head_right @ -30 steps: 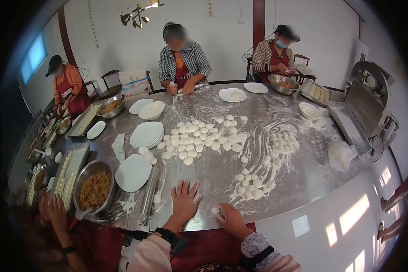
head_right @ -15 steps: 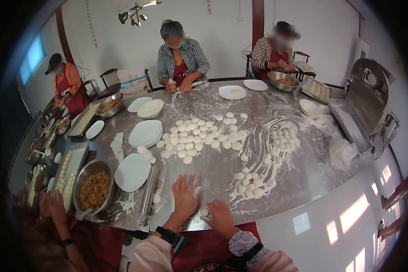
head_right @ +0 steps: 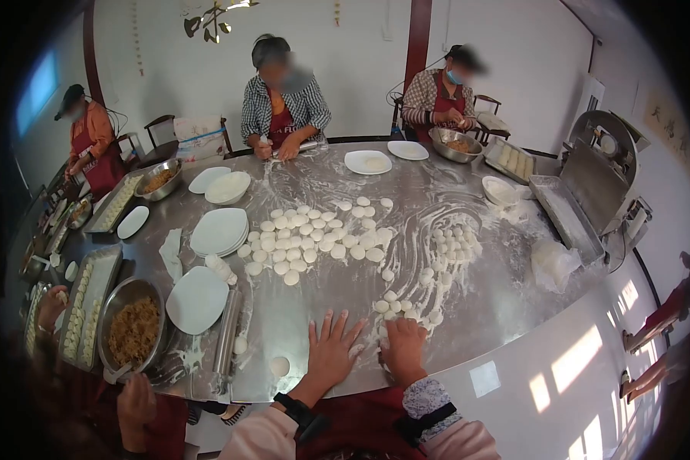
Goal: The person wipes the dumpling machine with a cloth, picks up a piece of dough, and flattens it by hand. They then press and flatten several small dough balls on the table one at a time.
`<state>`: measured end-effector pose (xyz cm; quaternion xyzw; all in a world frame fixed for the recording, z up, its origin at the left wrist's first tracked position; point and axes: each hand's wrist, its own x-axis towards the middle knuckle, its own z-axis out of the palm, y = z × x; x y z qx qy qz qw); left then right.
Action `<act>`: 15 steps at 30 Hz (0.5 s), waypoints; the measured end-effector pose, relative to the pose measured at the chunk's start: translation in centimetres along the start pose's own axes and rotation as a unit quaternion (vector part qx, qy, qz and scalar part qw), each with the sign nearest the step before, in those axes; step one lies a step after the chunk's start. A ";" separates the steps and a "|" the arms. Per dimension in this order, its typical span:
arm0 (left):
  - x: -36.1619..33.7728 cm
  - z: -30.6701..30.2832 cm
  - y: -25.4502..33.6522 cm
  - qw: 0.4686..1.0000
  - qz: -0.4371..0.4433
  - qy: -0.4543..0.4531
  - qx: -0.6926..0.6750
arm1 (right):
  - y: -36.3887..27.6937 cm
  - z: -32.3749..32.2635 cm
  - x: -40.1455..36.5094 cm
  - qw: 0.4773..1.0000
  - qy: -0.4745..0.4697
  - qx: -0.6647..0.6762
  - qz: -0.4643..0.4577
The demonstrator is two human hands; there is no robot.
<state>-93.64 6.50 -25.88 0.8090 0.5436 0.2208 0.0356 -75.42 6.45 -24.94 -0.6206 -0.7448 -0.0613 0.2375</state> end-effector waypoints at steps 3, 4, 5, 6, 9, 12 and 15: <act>-1.2 -0.4 -2.0 1.000 -0.013 -0.008 0.008 | -1.2 -0.4 -0.4 0.994 -0.063 0.084 0.020; -1.6 -0.7 -2.9 0.999 -0.036 -0.008 0.018 | -2.0 -0.2 -0.8 0.994 -0.064 0.086 0.019; -2.1 -0.9 -3.7 0.998 -0.058 -0.010 0.027 | -3.2 0.2 -1.5 0.975 -0.087 0.200 0.033; -2.5 -1.0 -4.3 0.998 -0.059 -0.012 0.030 | -4.1 0.6 -2.3 0.943 -0.110 0.312 0.048; -2.8 -1.7 -5.3 0.995 -0.082 -0.012 0.048 | -5.3 2.9 -4.0 0.945 -0.061 0.320 -0.043; -1.9 -3.0 -3.9 0.995 -0.101 0.000 0.017 | -4.8 1.6 -4.4 0.964 -0.050 0.256 -0.048; 0.3 -4.5 0.0 0.997 -0.066 0.043 -0.024 | -2.5 1.0 -4.3 0.960 -0.003 0.280 -0.002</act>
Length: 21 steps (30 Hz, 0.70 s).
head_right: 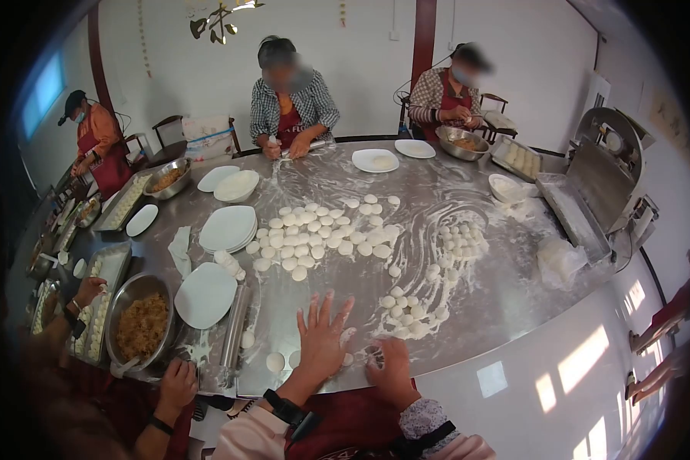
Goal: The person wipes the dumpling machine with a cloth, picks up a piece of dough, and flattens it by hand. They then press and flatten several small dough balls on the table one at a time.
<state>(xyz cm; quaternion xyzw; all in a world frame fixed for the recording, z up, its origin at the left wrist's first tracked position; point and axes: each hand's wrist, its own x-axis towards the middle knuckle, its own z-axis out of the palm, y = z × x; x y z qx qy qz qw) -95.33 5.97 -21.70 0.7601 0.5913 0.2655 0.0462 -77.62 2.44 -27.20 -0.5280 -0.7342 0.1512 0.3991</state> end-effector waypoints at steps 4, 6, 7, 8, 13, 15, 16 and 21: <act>0.0 4.1 2.3 0.997 0.075 -0.013 -0.007 | 1.7 -2.7 1.0 0.988 0.104 -0.087 0.079; 0.1 6.5 2.1 0.995 0.079 -0.063 0.009 | 2.1 -3.6 1.6 0.987 0.056 -0.123 0.085; 0.6 6.8 2.1 0.995 0.088 -0.037 0.017 | 2.2 -4.0 1.6 0.984 0.007 -0.153 0.087; 0.2 6.9 2.1 0.995 0.092 -0.013 0.024 | 2.4 -3.9 1.0 0.984 0.004 -0.156 0.091; -0.4 6.3 0.5 0.997 0.071 -0.024 0.013 | 2.2 -1.6 1.5 0.992 -0.007 -0.125 0.015; -0.9 5.6 -1.0 0.997 0.067 -0.028 0.019 | 0.4 -0.3 1.2 0.995 0.016 -0.093 0.001; -1.0 4.9 -1.9 0.998 0.046 -0.037 0.036 | 0.1 0.5 0.8 0.998 0.015 -0.062 -0.006; -1.2 2.8 -4.3 0.997 -0.019 -0.046 0.061 | -1.3 3.1 0.0 0.997 -0.061 -0.015 -0.041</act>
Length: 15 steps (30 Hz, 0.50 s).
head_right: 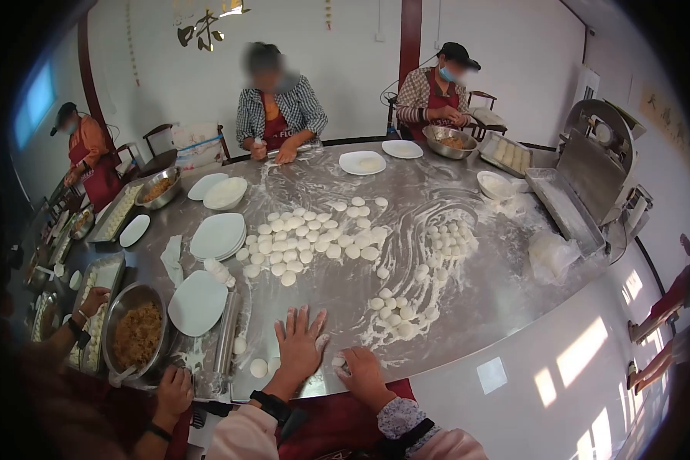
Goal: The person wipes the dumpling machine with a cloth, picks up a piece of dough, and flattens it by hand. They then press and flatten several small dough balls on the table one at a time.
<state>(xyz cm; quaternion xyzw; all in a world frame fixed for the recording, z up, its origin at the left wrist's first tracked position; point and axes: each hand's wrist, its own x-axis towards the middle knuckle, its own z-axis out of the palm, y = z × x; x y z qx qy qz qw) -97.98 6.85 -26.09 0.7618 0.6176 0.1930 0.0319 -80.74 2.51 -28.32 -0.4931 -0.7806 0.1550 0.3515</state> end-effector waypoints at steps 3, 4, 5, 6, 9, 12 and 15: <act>1.1 -1.6 2.8 0.998 0.014 0.028 -0.047 | -1.3 -1.7 0.5 0.999 0.039 0.031 0.008; 1.3 -1.9 4.1 0.998 0.013 0.025 -0.050 | -0.9 -2.1 0.5 0.999 0.037 0.029 0.011; 1.6 -2.1 5.5 0.996 0.048 0.039 -0.062 | -0.1 -2.9 0.5 0.997 0.064 0.033 0.040; 2.0 -1.9 6.5 0.992 0.084 0.053 -0.075 | 0.9 -3.8 0.2 0.993 0.092 0.035 0.070; 1.2 2.3 7.0 0.994 0.077 0.016 -0.081 | 4.2 -6.3 -0.1 0.977 0.171 -0.068 0.106; 1.7 2.6 7.3 0.994 0.109 0.019 -0.027 | 6.2 -7.3 -0.3 0.968 0.163 -0.125 0.147; 1.7 2.4 6.8 0.993 0.110 -0.001 -0.035 | 6.0 -6.8 0.4 0.975 0.127 -0.102 0.151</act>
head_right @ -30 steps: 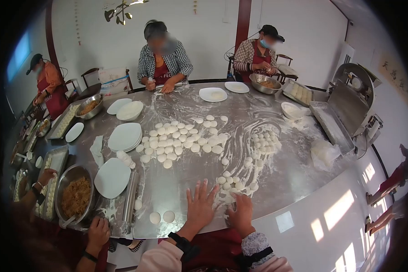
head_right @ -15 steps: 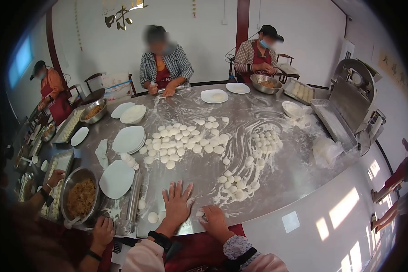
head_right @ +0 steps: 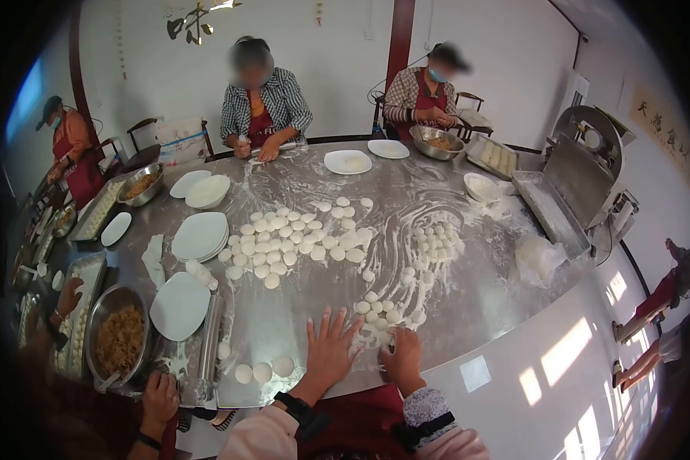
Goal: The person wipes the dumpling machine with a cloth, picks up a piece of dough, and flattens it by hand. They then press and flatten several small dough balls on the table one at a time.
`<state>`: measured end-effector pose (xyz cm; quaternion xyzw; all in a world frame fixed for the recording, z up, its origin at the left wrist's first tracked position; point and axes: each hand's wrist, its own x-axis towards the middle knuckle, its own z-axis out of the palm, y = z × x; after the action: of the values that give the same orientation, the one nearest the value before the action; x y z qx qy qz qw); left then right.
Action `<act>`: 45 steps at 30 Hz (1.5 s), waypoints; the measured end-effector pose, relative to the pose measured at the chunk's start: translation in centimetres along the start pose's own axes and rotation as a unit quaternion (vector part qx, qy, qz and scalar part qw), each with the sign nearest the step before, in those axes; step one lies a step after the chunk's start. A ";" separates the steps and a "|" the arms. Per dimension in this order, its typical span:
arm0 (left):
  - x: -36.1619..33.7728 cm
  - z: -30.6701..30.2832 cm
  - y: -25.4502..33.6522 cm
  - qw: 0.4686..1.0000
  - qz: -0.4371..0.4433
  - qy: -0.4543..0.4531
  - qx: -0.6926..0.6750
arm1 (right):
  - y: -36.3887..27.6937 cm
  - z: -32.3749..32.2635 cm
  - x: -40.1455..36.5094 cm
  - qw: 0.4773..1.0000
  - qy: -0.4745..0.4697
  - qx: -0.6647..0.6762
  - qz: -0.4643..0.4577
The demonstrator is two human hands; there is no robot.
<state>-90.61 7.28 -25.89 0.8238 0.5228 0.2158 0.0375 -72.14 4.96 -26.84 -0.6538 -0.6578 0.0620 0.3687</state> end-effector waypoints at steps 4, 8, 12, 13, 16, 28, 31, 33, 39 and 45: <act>-1.6 -0.2 -2.5 1.000 -0.016 0.009 -0.008 | -2.6 0.4 -1.6 0.990 -0.090 0.099 0.054; -2.6 -1.2 -5.4 0.997 -0.075 -0.001 0.036 | -5.6 1.9 -2.9 0.972 -0.151 0.178 -0.013; -2.7 -1.7 -6.5 0.994 -0.095 0.012 0.045 | -6.9 3.6 -3.0 0.976 -0.121 0.119 -0.137; -2.7 -1.7 -6.6 0.994 -0.096 0.012 0.045 | -7.1 3.4 -2.8 0.976 -0.121 0.119 -0.138; -2.7 -1.5 -6.5 0.995 -0.092 0.020 0.043 | -7.7 2.4 -2.2 0.983 -0.089 -0.041 -0.157; 0.2 -5.3 -1.8 0.994 -0.091 0.056 0.012 | -3.5 0.3 -1.7 0.983 -0.091 0.161 0.020; 1.2 -4.1 0.3 0.996 -0.030 0.073 -0.031 | -1.9 -0.4 0.1 0.995 0.025 0.102 0.002; 0.0 0.1 0.3 0.999 0.001 0.017 -0.035 | -1.1 -0.8 1.3 0.994 0.027 0.087 0.052; 0.4 1.0 0.6 0.999 0.020 0.028 -0.005 | -0.1 1.6 2.6 0.999 -0.018 -0.042 -0.023; -1.3 0.1 -2.7 0.998 -0.063 -0.007 0.017 | -2.2 1.7 0.0 0.994 -0.077 0.046 -0.056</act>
<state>-93.36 7.36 -27.18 0.7910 0.5772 0.1986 0.0411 -74.86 5.30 -26.83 -0.5913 -0.7167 0.1215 0.3492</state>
